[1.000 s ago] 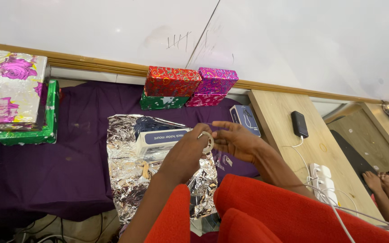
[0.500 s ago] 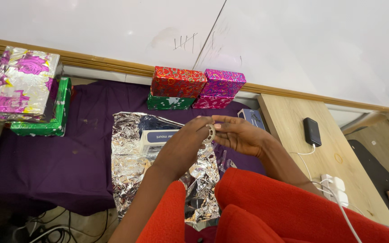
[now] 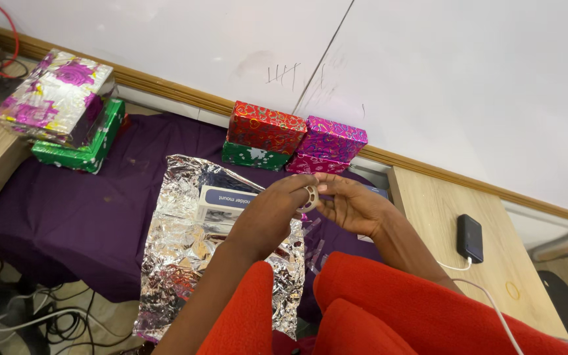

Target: The person wraps a small rectangular box using metallic silver and patterned pink wrapping paper. They fold the paper around the box, smooth the edges, and apply clear adhesive tape to secure the folds. The wrapped box is placed aside with other finished gifts.

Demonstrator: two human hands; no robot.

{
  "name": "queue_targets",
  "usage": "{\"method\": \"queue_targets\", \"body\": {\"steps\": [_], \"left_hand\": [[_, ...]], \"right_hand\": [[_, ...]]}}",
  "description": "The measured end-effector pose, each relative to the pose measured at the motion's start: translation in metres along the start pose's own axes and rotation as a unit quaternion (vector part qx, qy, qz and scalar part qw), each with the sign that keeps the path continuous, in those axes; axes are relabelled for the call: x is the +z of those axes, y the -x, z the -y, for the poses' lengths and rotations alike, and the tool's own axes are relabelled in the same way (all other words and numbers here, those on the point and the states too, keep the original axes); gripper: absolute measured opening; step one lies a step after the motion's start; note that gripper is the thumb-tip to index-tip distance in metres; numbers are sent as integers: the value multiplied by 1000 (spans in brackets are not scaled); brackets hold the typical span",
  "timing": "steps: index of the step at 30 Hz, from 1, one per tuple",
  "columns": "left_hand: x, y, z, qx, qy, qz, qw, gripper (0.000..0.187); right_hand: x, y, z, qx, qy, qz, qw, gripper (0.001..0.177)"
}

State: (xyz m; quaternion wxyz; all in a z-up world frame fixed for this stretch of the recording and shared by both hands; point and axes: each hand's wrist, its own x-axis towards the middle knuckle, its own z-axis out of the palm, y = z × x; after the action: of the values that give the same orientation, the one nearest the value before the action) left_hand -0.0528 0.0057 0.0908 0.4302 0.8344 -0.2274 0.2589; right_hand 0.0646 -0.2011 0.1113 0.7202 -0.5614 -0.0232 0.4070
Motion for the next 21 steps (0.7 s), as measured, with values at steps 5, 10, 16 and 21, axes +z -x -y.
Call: {"method": "queue_targets", "body": {"steps": [5, 10, 16, 21], "left_hand": [[3, 8, -23, -23, -12, -23, 999, 39], [0, 14, -43, -58, 3, -26, 998, 44], [-12, 14, -49, -81, 43, -24, 995, 43], [-29, 23, -36, -59, 22, 6, 998, 43]], "right_hand": [[-5, -4, -3, -4, 21, 30, 999, 23], [-5, -7, -15, -12, 23, 59, 998, 24], [7, -3, -11, -13, 27, 56, 998, 31], [25, 4, -19, -9, 47, -19, 999, 37]]}}
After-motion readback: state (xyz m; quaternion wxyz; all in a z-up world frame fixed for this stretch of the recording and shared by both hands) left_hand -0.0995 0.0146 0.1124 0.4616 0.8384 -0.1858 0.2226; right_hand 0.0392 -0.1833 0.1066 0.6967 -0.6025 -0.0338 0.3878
